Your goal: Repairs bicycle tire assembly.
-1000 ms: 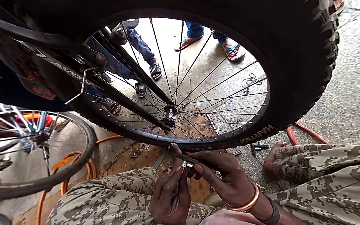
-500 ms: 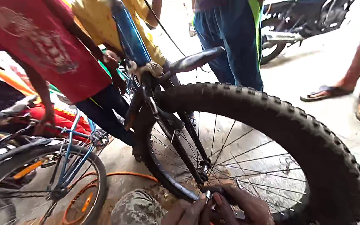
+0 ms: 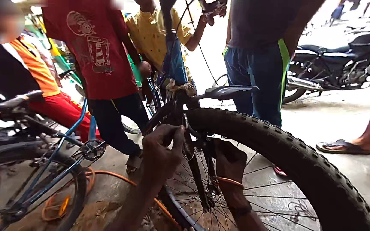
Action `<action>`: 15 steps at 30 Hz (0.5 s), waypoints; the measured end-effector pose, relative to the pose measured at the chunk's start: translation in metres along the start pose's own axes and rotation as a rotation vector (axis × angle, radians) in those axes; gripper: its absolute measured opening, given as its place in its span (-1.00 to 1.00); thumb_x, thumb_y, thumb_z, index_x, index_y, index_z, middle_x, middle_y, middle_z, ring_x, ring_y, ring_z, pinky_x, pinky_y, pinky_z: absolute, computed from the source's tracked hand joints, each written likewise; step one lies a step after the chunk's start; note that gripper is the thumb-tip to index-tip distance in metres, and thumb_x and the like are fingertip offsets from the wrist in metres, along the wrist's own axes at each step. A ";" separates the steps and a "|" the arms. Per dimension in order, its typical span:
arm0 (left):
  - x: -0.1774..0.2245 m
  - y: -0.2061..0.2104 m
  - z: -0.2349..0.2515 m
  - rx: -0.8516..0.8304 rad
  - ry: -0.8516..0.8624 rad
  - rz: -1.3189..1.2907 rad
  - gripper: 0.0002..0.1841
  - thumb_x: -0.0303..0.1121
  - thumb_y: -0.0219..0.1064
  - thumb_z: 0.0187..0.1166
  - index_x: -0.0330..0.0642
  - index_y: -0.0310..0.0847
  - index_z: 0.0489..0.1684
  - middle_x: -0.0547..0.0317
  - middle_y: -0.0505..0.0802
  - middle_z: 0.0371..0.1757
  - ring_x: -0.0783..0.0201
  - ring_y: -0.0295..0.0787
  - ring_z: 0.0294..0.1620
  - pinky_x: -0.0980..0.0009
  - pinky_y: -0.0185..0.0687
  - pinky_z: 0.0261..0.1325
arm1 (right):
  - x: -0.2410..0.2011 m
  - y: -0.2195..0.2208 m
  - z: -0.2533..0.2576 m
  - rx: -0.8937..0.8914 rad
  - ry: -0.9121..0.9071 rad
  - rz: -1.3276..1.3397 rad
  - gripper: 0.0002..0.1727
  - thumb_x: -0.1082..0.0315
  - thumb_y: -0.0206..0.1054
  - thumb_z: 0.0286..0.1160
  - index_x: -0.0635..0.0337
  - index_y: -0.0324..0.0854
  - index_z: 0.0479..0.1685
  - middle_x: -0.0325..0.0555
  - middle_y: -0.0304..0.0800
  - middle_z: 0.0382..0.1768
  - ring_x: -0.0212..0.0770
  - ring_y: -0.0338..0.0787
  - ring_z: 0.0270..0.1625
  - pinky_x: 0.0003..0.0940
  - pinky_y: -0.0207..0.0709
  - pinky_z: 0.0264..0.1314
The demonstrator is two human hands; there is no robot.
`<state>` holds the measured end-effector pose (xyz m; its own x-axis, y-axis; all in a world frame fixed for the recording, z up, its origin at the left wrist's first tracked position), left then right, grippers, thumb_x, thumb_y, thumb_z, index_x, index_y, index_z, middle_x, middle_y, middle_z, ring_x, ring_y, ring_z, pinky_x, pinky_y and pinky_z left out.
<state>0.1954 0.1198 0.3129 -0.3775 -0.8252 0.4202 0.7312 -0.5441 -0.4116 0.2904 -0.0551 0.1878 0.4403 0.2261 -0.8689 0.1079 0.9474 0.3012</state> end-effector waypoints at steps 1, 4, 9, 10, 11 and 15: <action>-0.012 0.002 -0.005 0.001 -0.041 0.000 -0.78 -0.18 0.31 0.68 -0.04 0.83 -0.19 0.43 0.80 -0.40 0.54 0.61 -0.56 0.50 0.61 -0.52 | 0.002 0.004 0.001 -0.001 0.003 -0.009 -0.85 0.37 0.39 0.60 0.23 0.82 -0.25 -0.12 0.89 -0.45 -0.21 0.91 -0.42 -0.22 0.88 -0.29; -0.035 0.014 -0.019 -0.053 -0.093 0.003 -0.79 -0.17 0.32 0.64 -0.04 0.84 -0.23 0.44 0.80 -0.44 0.55 0.63 -0.58 0.50 0.65 -0.54 | 0.004 0.014 0.004 0.009 0.001 -0.098 -0.80 0.31 0.39 0.60 0.20 0.82 -0.34 -0.16 0.87 -0.50 -0.24 0.89 -0.44 -0.21 0.86 -0.31; -0.037 0.034 -0.020 -0.161 -0.121 -0.010 -0.85 -0.22 0.42 0.56 -0.04 0.85 -0.26 0.37 0.80 -0.44 0.49 0.65 -0.52 0.45 0.68 -0.43 | -0.011 0.024 0.009 -0.082 -0.093 -0.198 -0.83 0.31 0.39 0.60 0.18 0.80 -0.31 -0.28 0.84 -0.50 -0.39 0.84 -0.44 -0.35 0.81 -0.33; -0.037 0.036 -0.020 -0.165 -0.121 0.002 -0.86 -0.23 0.43 0.54 -0.04 0.85 -0.26 0.36 0.80 -0.43 0.47 0.66 -0.51 0.42 0.68 -0.42 | -0.013 0.023 0.010 -0.094 -0.102 -0.228 -0.85 0.32 0.40 0.58 0.18 0.80 -0.27 -0.32 0.83 -0.48 -0.44 0.82 -0.42 -0.40 0.79 -0.30; -0.037 0.038 -0.019 -0.170 -0.126 0.003 -0.86 -0.23 0.45 0.52 -0.05 0.87 -0.23 0.34 0.81 -0.40 0.43 0.67 -0.48 0.38 0.69 -0.39 | -0.014 0.022 0.011 -0.095 -0.108 -0.239 -0.88 0.34 0.41 0.56 0.19 0.80 -0.26 -0.34 0.82 -0.48 -0.46 0.81 -0.41 -0.42 0.77 -0.28; -0.035 0.044 -0.019 -0.171 -0.131 -0.015 -0.84 -0.20 0.50 0.51 0.00 0.88 -0.11 0.36 0.84 -0.31 0.42 0.68 -0.44 0.36 0.69 -0.36 | -0.008 0.019 0.014 -0.137 -0.069 -0.131 -0.91 0.43 0.42 0.54 0.25 0.80 -0.14 -0.19 0.88 -0.37 -0.29 0.90 -0.32 -0.28 0.88 -0.19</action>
<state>0.2300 0.1222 0.2644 -0.3024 -0.7958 0.5246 0.6147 -0.5835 -0.5308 0.3016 -0.0425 0.2060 0.4910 0.0869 -0.8668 0.0479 0.9908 0.1264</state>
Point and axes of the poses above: each hand's wrist, its own z-axis towards the middle knuckle, its own y-axis out of the palm, x = y × z, the point moved 8 cm from there along z, towards the middle knuckle
